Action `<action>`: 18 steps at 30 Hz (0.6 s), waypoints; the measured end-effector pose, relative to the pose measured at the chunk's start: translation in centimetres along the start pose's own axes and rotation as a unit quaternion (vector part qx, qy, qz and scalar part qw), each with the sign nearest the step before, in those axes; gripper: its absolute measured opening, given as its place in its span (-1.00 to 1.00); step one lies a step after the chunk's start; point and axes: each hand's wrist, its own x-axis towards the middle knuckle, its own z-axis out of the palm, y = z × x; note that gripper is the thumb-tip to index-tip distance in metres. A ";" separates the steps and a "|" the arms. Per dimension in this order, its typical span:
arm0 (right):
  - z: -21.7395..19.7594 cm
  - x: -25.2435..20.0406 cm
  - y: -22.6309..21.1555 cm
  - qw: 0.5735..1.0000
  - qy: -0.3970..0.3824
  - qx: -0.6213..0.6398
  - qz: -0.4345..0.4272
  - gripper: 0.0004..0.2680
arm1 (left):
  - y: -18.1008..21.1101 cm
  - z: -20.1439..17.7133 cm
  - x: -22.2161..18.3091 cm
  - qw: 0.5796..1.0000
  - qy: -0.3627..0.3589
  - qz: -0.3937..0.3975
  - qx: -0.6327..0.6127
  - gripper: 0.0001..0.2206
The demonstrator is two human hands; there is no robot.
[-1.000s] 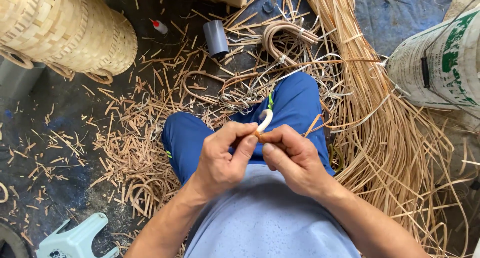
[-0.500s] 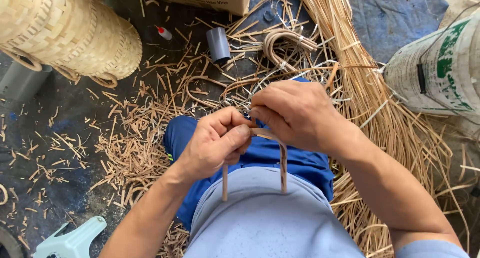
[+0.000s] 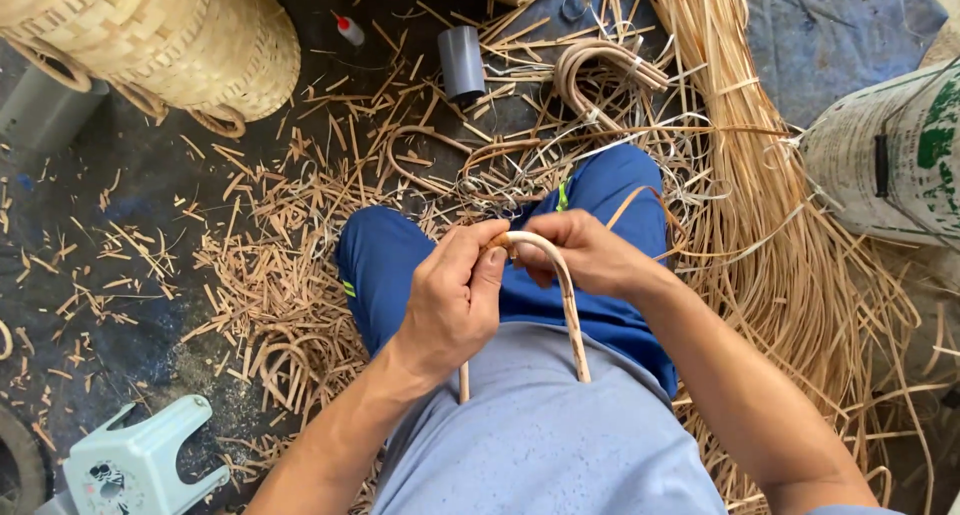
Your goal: The person sits on the floor of a rattan workshop and binds thin rattan strips tightly around a bent wooden handle frame, wrapping the strip repeatedly along the curve. They cut a strip with scissors, pull new strips from a bucket of material, and continue wrapping and tightening the binding by hand.
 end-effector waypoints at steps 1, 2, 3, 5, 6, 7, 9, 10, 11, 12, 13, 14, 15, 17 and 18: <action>0.2 -0.4 0.6 0.997 -0.025 0.070 0.009 -0.82 | -0.2 0.1 0.0 1.000 0.003 -0.006 -0.003 -0.84; 0.3 -0.9 1.2 0.989 -0.050 0.139 0.018 -0.82 | -0.3 0.3 0.0 1.000 0.006 -0.012 -0.007 -0.84; 0.5 -1.2 1.5 0.989 -0.048 0.140 0.018 -0.82 | -0.5 0.4 0.0 1.000 0.003 -0.012 -0.008 -0.84; 0.8 -1.7 2.0 0.967 -0.081 0.241 0.011 -0.75 | -0.8 0.6 -0.1 1.000 0.016 0.024 -0.011 -0.85; 1.0 -1.7 1.9 0.967 -0.080 0.242 0.010 -0.75 | -0.7 0.5 0.0 1.000 0.014 0.024 -0.012 -0.85; 1.1 -1.7 1.7 0.967 -0.075 0.242 0.022 -0.76 | -0.7 0.5 0.1 0.999 0.011 0.042 -0.011 -0.85; 0.9 -1.4 1.5 0.967 -0.070 0.243 0.032 -0.76 | -0.6 0.4 0.2 0.998 0.006 0.060 -0.010 -0.85; 0.7 -1.1 1.5 0.975 -0.062 0.210 0.032 -0.78 | -0.6 0.4 0.2 0.998 -0.004 0.063 -0.015 -0.85; 0.5 -0.8 1.5 0.982 -0.053 0.178 0.032 -0.79 | -0.6 0.3 0.2 0.998 -0.014 0.066 -0.019 -0.84; -0.5 0.3 1.5 0.982 -0.053 0.179 0.031 -0.79 | -0.6 0.4 0.2 0.998 -0.016 0.066 -0.019 -0.84; -1.4 1.3 1.7 0.995 -0.049 0.088 -0.020 -0.78 | -0.5 0.4 0.1 0.997 -0.019 0.069 -0.019 -0.85; -2.3 2.2 1.8 0.997 -0.043 -0.004 -0.071 -0.78 | -0.4 0.5 0.1 0.997 -0.023 0.073 -0.020 -0.85; -2.8 2.4 -0.1 0.997 -0.042 -0.001 -0.072 -0.78 | -0.2 0.4 0.0 0.997 -0.026 0.072 -0.018 -0.85; -3.9 2.8 -4.2 0.975 -0.024 -0.175 -0.138 -0.81 | 0.2 0.2 0.1 0.999 -0.028 0.041 -0.011 -0.86; -3.5 2.3 -6.3 0.974 -0.022 -0.174 -0.141 -0.81 | 0.1 0.1 0.2 0.999 -0.029 0.043 -0.009 -0.86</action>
